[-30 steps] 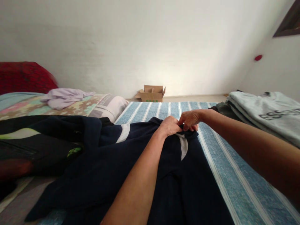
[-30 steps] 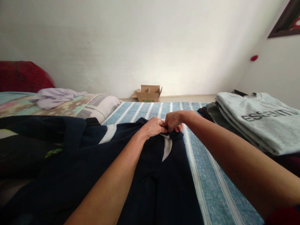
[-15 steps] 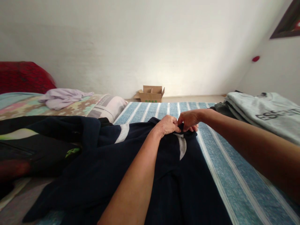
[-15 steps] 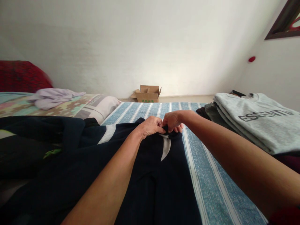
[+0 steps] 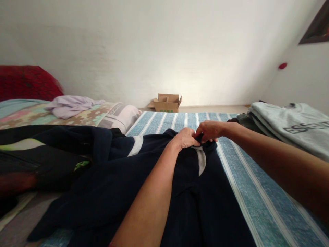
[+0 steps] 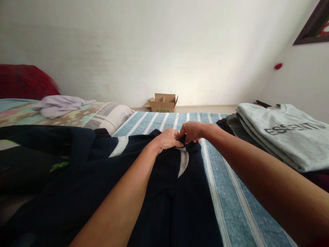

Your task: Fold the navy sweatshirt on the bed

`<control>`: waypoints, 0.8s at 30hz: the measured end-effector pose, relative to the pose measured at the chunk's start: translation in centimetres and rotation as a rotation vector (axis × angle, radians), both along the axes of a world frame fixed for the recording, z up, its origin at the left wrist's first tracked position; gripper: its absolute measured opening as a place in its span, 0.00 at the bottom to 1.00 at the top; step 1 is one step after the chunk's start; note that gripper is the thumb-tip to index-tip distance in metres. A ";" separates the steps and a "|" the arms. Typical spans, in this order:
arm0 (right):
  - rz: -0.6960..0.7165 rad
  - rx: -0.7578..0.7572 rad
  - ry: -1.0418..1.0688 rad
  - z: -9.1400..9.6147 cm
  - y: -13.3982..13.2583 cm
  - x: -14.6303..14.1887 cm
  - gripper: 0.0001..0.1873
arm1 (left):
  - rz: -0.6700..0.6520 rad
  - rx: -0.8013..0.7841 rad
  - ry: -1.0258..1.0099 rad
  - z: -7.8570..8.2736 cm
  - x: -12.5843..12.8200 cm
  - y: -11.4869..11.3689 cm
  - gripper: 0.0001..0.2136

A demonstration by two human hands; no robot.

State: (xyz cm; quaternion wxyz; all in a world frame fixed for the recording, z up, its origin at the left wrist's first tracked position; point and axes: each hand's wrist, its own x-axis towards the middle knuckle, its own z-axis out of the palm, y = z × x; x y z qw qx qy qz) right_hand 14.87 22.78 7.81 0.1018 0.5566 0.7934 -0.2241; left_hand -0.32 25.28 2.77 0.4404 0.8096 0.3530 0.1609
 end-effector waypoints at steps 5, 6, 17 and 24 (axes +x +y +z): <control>-0.075 -0.033 0.044 -0.5 0.2 0.4 0.11 | -0.015 0.121 0.117 0.6 0.2 -0.6 0.11; -0.094 -0.045 0.055 -0.6 0.2 0.4 0.11 | -0.011 0.144 0.128 0.7 0.2 -0.7 0.11; -0.192 -0.023 0.173 -0.9 -0.2 0.7 0.21 | 0.156 0.143 0.046 0.0 0.8 -0.7 0.06; -0.212 0.067 0.149 -1.2 -0.6 0.7 0.23 | 0.177 0.203 0.114 0.0 1.3 -0.9 0.09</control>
